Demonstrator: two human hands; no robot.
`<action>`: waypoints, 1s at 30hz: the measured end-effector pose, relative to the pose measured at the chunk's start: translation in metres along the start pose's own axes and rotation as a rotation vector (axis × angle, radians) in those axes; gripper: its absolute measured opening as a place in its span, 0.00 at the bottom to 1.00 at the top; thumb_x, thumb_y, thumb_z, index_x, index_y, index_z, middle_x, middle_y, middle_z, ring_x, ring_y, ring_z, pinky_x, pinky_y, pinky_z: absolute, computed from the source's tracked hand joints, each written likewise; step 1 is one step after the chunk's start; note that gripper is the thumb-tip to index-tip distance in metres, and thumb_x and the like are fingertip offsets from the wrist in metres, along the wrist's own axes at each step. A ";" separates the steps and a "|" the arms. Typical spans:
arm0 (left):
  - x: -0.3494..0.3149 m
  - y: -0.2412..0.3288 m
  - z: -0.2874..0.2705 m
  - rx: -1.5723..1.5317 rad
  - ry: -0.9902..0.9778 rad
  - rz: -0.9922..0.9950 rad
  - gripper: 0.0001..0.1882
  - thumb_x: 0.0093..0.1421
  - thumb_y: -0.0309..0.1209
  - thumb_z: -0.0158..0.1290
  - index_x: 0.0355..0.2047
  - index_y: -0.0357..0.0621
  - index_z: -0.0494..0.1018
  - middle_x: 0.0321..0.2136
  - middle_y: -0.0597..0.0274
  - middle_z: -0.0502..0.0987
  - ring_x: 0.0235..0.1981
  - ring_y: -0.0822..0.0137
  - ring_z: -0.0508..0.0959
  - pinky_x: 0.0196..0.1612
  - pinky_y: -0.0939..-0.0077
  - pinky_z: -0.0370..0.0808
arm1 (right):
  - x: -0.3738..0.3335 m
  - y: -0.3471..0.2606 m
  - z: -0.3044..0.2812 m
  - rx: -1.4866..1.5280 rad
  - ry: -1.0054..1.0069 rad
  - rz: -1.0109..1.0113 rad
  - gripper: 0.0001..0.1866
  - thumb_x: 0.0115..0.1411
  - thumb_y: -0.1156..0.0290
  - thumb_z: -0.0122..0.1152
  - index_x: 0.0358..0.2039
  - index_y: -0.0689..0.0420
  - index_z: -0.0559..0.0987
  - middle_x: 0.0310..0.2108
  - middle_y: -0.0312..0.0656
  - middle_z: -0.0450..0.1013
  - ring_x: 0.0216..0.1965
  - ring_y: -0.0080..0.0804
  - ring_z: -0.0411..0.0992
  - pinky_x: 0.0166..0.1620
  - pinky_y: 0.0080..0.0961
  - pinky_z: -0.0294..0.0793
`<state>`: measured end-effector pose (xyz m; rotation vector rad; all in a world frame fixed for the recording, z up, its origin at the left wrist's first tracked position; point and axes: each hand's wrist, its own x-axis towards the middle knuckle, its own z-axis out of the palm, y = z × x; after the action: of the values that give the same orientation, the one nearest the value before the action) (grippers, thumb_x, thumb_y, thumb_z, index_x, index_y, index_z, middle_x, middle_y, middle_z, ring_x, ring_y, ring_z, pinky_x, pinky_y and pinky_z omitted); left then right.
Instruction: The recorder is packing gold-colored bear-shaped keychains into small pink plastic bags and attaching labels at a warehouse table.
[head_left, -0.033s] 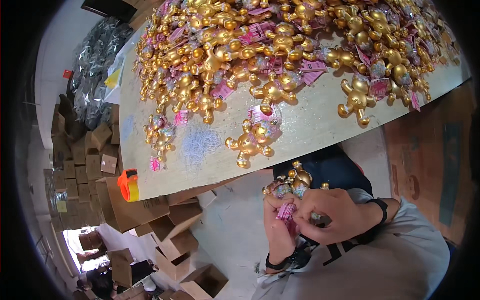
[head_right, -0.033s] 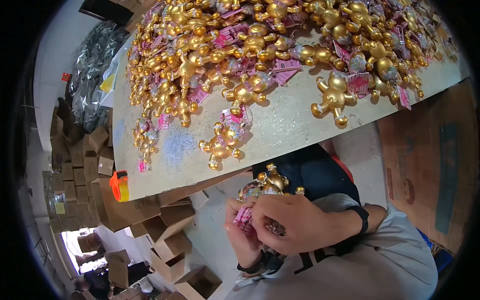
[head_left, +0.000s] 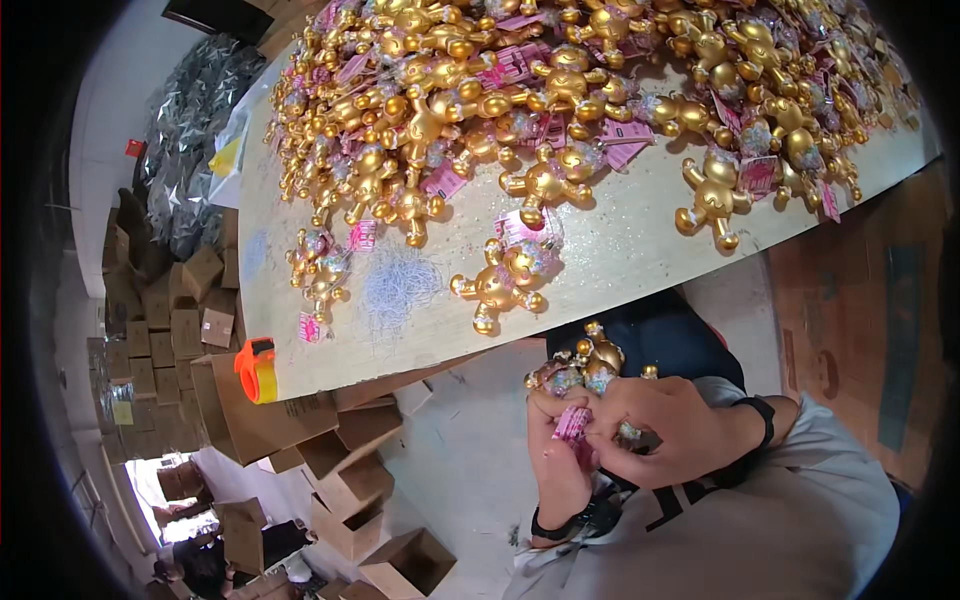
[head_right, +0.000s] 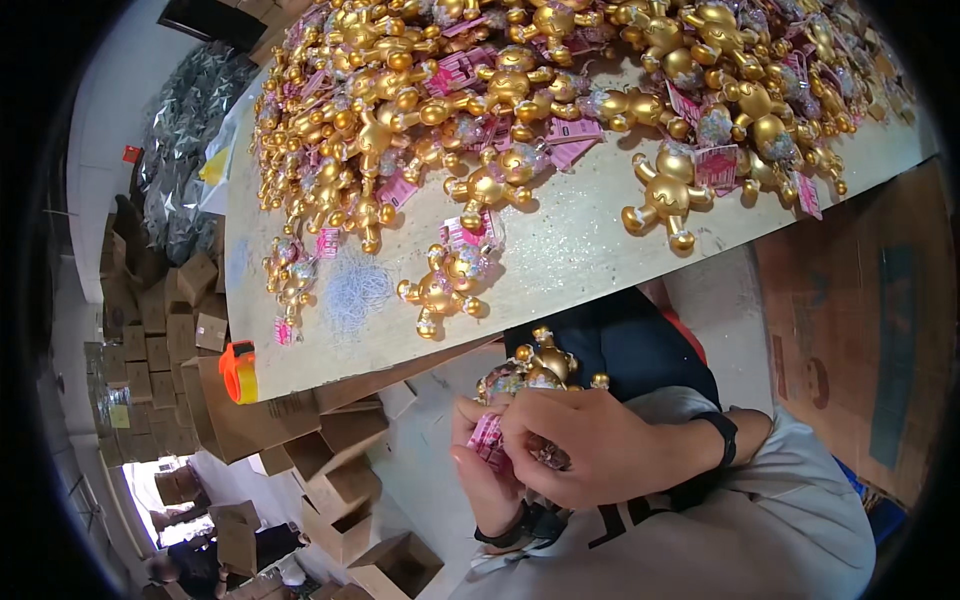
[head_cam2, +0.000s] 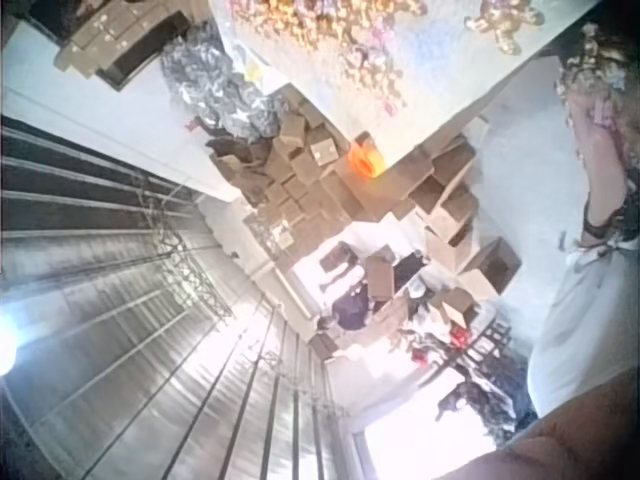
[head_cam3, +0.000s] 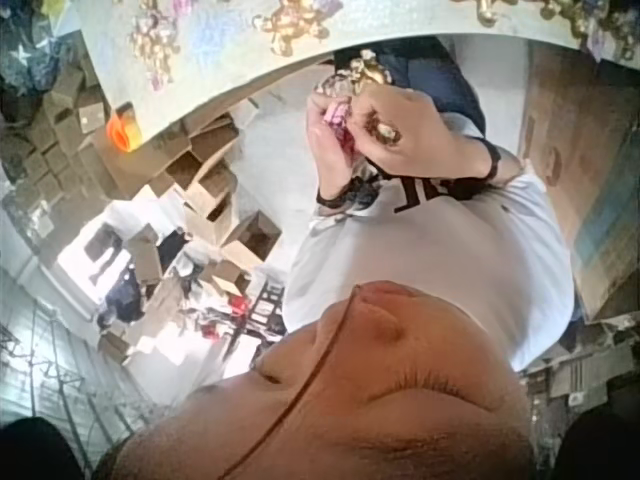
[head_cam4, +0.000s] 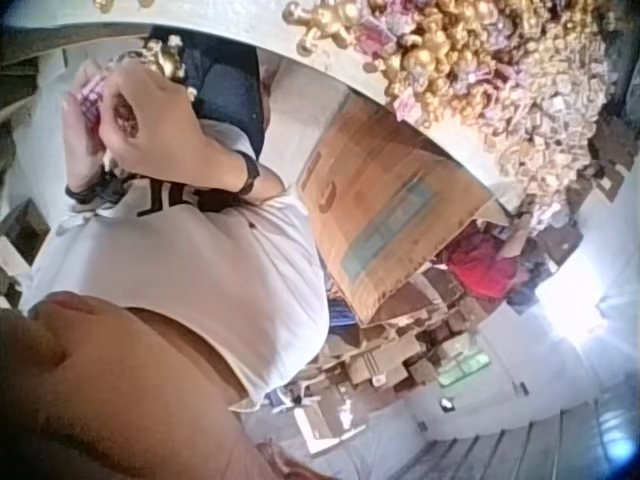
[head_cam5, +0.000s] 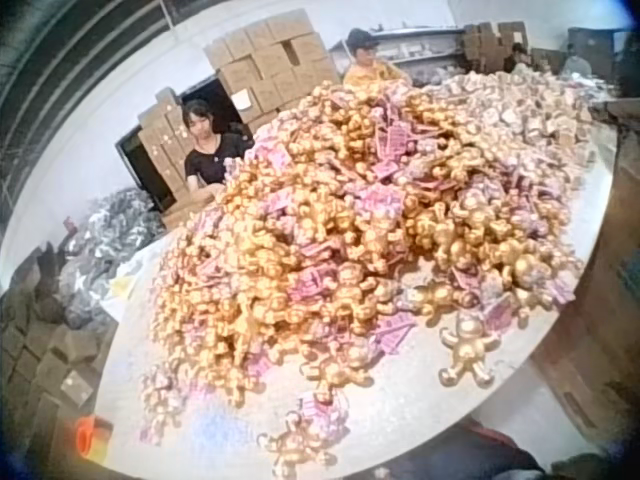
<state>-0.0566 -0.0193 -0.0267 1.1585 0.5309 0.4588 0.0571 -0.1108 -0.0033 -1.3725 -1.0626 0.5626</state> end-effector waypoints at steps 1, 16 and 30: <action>0.000 -0.001 0.001 0.001 0.019 0.016 0.33 0.59 0.63 0.41 0.36 0.40 0.60 0.32 0.56 0.69 0.31 0.73 0.68 0.34 0.79 0.66 | 0.001 -0.001 0.001 -0.036 0.002 -0.008 0.08 0.50 0.80 0.59 0.30 0.59 0.70 0.24 0.39 0.69 0.25 0.34 0.72 0.28 0.26 0.72; -0.002 -0.005 -0.002 -0.128 0.087 0.023 0.32 0.62 0.63 0.33 0.33 0.42 0.61 0.27 0.60 0.70 0.26 0.73 0.69 0.30 0.80 0.65 | 0.005 -0.004 -0.002 0.099 -0.051 0.085 0.10 0.49 0.79 0.59 0.26 0.59 0.66 0.21 0.40 0.64 0.20 0.33 0.65 0.24 0.25 0.65; -0.007 -0.006 -0.004 0.021 0.051 0.049 0.34 0.58 0.66 0.36 0.35 0.43 0.60 0.26 0.63 0.69 0.26 0.76 0.69 0.29 0.82 0.65 | 0.005 0.000 0.002 0.158 -0.098 0.117 0.09 0.47 0.80 0.59 0.24 0.60 0.67 0.22 0.39 0.65 0.20 0.27 0.64 0.24 0.22 0.63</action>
<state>-0.0639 -0.0225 -0.0325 1.1842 0.5530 0.5271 0.0579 -0.1054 -0.0017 -1.2838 -0.9982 0.7911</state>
